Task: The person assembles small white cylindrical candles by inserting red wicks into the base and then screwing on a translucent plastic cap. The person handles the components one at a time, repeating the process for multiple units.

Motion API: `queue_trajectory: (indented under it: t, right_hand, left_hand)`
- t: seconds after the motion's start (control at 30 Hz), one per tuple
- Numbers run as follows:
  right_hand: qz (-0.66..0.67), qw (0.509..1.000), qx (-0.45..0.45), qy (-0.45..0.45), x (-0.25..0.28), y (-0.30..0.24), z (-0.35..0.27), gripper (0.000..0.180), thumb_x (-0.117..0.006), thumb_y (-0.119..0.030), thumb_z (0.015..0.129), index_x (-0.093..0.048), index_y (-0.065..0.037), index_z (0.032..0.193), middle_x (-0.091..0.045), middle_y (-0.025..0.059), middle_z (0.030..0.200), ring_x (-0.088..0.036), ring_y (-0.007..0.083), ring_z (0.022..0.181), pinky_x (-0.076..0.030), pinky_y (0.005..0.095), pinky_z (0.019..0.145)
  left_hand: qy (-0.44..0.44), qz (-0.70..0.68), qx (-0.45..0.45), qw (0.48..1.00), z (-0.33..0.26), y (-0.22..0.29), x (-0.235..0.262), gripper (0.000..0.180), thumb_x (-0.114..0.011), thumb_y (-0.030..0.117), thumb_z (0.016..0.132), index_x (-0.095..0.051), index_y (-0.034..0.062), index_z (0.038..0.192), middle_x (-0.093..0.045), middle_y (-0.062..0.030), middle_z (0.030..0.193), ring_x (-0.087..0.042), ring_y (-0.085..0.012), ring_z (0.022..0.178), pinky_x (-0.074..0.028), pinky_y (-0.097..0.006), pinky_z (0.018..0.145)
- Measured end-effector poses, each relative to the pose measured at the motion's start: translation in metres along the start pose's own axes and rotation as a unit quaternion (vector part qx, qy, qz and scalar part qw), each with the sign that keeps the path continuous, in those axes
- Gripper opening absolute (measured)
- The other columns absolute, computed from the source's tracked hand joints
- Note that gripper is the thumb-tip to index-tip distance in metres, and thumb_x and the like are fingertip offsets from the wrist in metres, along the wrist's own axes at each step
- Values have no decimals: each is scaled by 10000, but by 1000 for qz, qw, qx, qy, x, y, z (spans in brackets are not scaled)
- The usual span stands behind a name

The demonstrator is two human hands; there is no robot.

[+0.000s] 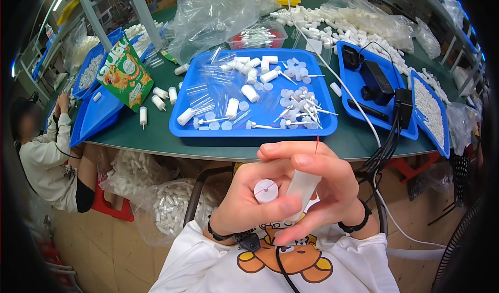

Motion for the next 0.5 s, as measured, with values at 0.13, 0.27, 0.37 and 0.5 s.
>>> queue_trajectory:
  t: [0.13, 0.27, 0.37, 0.5]
  right_hand:
    - [-58, 997, 12, -42, -2, -5, 1, 884, -861, -255, 501, -393, -11, 1211, -485, 274, 1154, -540, 328, 1035, -468, 373, 839]
    - [-42, 998, 35, 26, 3, -9, 2, 679, -826, -153, 563, -506, 8, 1140, -538, 214, 1118, -550, 306, 996, -476, 340, 767]
    - [-45, 998, 37, 38, 4, -10, 2, 655, -824, -135, 562, -516, 11, 1122, -549, 211, 1090, -551, 322, 986, -460, 362, 802]
    - [-77, 996, 39, 35, 5, -12, 1, 648, -826, -134, 555, -525, 7, 1112, -560, 205, 1086, -537, 328, 1013, -447, 372, 832]
  left_hand:
    - [10, -23, -3, 1000, -1, -1, -1, 305, -654, 117, 765, -549, -5, 1024, -567, 9, 834, -507, -43, 746, -390, -189, 624]
    - [6, -47, -2, 999, 1, -2, -4, 400, -687, 120, 735, -509, -15, 1068, -559, -14, 895, -504, -53, 798, -399, -197, 661]
    - [-6, -48, -8, 999, 3, -1, -5, 468, -709, 127, 713, -486, -23, 1096, -547, -30, 940, -503, -66, 837, -400, -202, 689]
    - [14, -26, -8, 1000, 3, 1, -5, 536, -713, 176, 713, -459, -37, 1135, -540, -34, 973, -510, -83, 856, -400, -208, 712]
Point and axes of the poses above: each hand's wrist, its own z-axis towards the middle knuckle, its own x-axis out of the back of the hand, y = z × x, the point moved 9 cm from there along z, towards the middle knuckle
